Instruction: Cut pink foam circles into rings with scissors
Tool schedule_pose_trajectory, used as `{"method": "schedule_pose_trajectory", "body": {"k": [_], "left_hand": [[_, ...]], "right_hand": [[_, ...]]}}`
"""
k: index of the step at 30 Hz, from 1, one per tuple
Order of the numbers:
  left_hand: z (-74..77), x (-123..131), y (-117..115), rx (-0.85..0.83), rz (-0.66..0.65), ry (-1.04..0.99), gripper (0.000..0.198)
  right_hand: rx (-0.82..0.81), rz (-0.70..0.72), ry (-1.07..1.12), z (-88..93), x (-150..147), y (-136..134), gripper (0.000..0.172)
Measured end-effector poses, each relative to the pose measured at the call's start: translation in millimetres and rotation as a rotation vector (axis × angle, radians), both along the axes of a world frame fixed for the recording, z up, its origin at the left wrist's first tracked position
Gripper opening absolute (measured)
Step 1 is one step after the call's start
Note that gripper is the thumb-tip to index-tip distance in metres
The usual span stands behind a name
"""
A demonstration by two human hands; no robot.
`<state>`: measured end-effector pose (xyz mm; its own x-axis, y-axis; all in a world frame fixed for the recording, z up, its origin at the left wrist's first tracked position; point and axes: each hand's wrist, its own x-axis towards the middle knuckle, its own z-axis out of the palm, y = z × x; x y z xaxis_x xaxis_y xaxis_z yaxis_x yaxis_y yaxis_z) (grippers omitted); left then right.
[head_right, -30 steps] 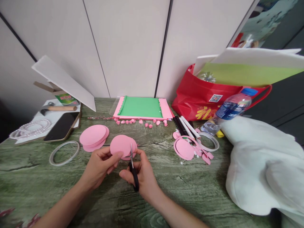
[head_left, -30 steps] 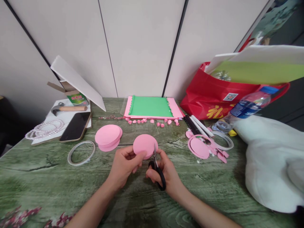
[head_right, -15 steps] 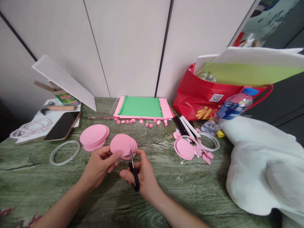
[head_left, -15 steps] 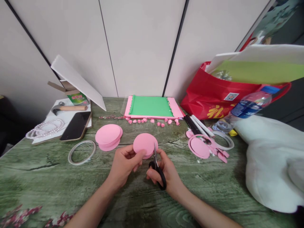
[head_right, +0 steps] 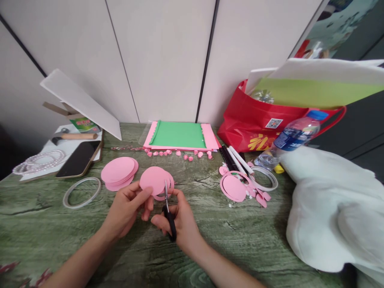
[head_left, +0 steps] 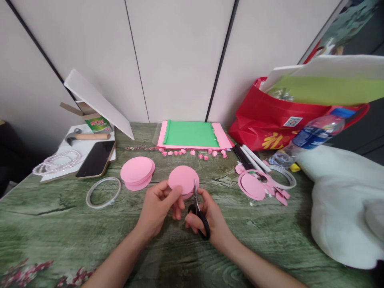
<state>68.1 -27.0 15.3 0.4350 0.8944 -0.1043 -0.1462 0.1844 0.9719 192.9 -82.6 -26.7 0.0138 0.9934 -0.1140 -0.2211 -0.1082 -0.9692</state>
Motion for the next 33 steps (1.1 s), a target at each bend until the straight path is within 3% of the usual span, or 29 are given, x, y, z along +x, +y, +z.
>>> {"method": "schedule_pose_trajectory", "body": {"k": [6, 9, 17, 33], "left_hand": [[-1.7, 0.3, 0.2, 0.016, 0.021, 0.043, 0.021], [-1.4, 0.0, 0.3, 0.035, 0.065, 0.102, 0.023], [0.7, -1.0, -1.0, 0.04, 0.023, 0.187, 0.02], [3.1, -0.2, -1.0, 0.068, 0.063, 0.192, 0.019]], "right_hand": [[-0.003, 0.018, 0.035, -8.1, -2.8, -3.6, 0.063], [0.007, 0.02, 0.018, -6.5, -2.5, -4.2, 0.06], [0.092, -0.009, 0.046, -0.1, 1.5, -0.9, 0.057], [0.018, -0.004, 0.027, 2.2, 1.2, -0.3, 0.059]]}}
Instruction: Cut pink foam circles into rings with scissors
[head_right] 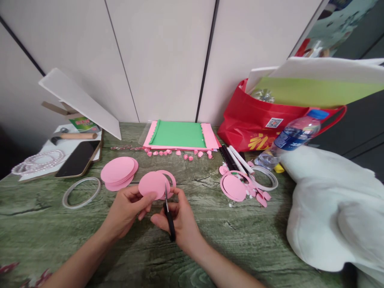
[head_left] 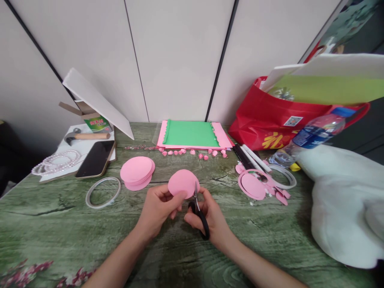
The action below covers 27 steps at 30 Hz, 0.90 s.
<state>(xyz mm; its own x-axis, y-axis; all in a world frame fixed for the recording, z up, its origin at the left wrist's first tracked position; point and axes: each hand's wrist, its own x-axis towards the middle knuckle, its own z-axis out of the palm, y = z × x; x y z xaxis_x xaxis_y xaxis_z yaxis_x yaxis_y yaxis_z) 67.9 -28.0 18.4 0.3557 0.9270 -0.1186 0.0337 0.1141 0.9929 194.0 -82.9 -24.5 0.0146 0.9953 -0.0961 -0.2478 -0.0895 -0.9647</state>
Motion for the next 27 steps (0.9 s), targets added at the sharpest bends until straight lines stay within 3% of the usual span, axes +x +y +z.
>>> {"method": "schedule_pose_trajectory", "body": {"k": [27], "left_hand": [[-0.4, -0.1, 0.4, -0.03, -0.009, -0.106, 0.021]], "right_hand": [[-0.03, 0.018, -0.047, -4.4, -1.1, -0.9, 0.059]]}}
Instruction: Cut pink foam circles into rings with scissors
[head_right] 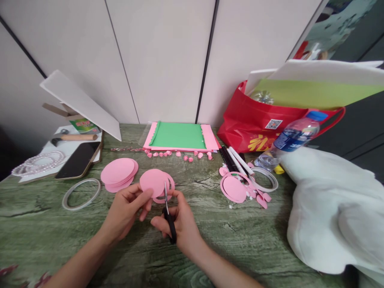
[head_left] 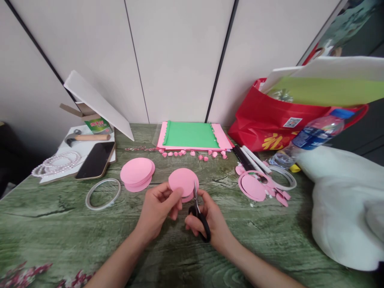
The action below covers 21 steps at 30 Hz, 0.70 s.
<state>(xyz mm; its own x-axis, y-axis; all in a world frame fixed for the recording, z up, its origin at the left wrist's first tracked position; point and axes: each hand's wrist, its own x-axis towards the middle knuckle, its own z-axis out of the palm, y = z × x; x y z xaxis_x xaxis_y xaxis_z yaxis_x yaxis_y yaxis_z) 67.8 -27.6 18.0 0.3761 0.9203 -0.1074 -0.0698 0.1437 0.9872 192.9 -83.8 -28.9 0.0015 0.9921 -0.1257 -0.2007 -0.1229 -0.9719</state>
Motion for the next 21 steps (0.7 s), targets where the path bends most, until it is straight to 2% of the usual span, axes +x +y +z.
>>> {"method": "schedule_pose_trajectory", "body": {"k": [3, 9, 16, 21], "left_hand": [[0.0, 0.2, -0.4, -0.014, -0.036, -0.025, 0.02], [-0.5, -0.4, 0.0, 0.034, 0.038, 0.06, 0.023], [-1.1, 0.7, -1.3, 0.017, -0.006, 0.119, 0.023], [-2.7, 0.2, -1.2, 0.025, -0.022, 0.11, 0.02]], "right_hand": [[0.008, 0.005, 0.017, -0.9, -1.8, -1.4, 0.059], [0.009, 0.021, 0.02, -3.0, -3.9, -3.4, 0.057], [0.076, -0.025, 0.057, 5.1, 0.0, 0.2, 0.059], [0.091, -0.023, 0.05, 3.9, 1.9, 0.8, 0.059]]}}
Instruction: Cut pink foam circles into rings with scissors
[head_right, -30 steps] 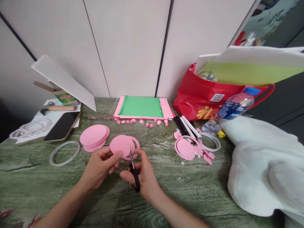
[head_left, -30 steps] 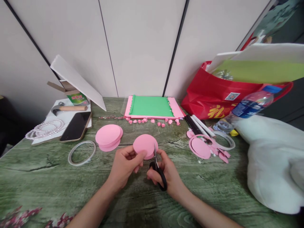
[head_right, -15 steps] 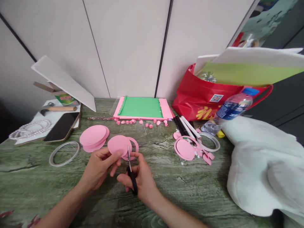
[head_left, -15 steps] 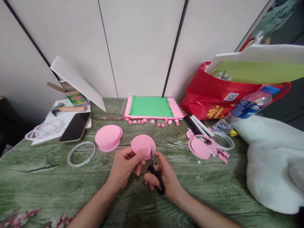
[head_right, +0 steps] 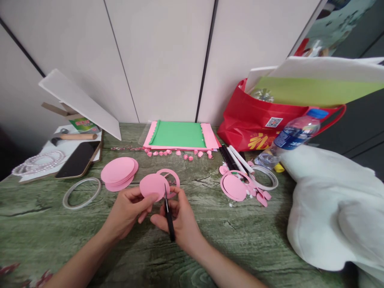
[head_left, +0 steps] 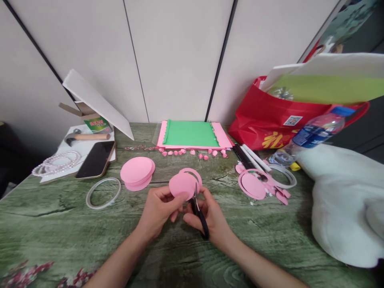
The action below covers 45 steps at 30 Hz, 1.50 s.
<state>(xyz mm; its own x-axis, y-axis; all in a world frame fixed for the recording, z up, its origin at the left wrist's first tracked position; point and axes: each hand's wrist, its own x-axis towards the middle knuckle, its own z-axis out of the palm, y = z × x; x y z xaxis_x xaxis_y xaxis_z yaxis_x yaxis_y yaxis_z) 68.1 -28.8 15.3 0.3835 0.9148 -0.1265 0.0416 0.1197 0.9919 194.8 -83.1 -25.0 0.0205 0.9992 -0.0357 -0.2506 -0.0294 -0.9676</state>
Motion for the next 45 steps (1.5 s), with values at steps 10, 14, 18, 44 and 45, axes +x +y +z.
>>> {"method": "schedule_pose_trajectory", "body": {"k": [10, 14, 18, 44, 45], "left_hand": [[1.3, 0.1, 0.9, 0.022, 0.008, 0.002, 0.022], [1.6, -0.4, 0.8, 0.032, 0.011, -0.005, 0.021], [1.0, -0.5, 1.7, 0.034, 0.012, -0.005, 0.02], [1.3, 0.0, 1.2, -0.066, -0.032, -0.192, 0.02], [1.3, 0.1, 1.3, -0.071, -0.039, -0.196, 0.019]], "right_hand": [[-0.026, 0.028, 0.013, 0.8, 0.1, 0.2, 0.056], [-0.039, 0.03, -0.005, 1.9, 0.0, -0.5, 0.055], [-0.064, 0.004, -0.04, 1.5, -0.6, 0.0, 0.055], [-0.073, 0.042, -0.012, -5.5, -2.5, -1.4, 0.061], [-0.068, 0.048, -0.012, -5.8, -3.0, -2.0, 0.061]]}}
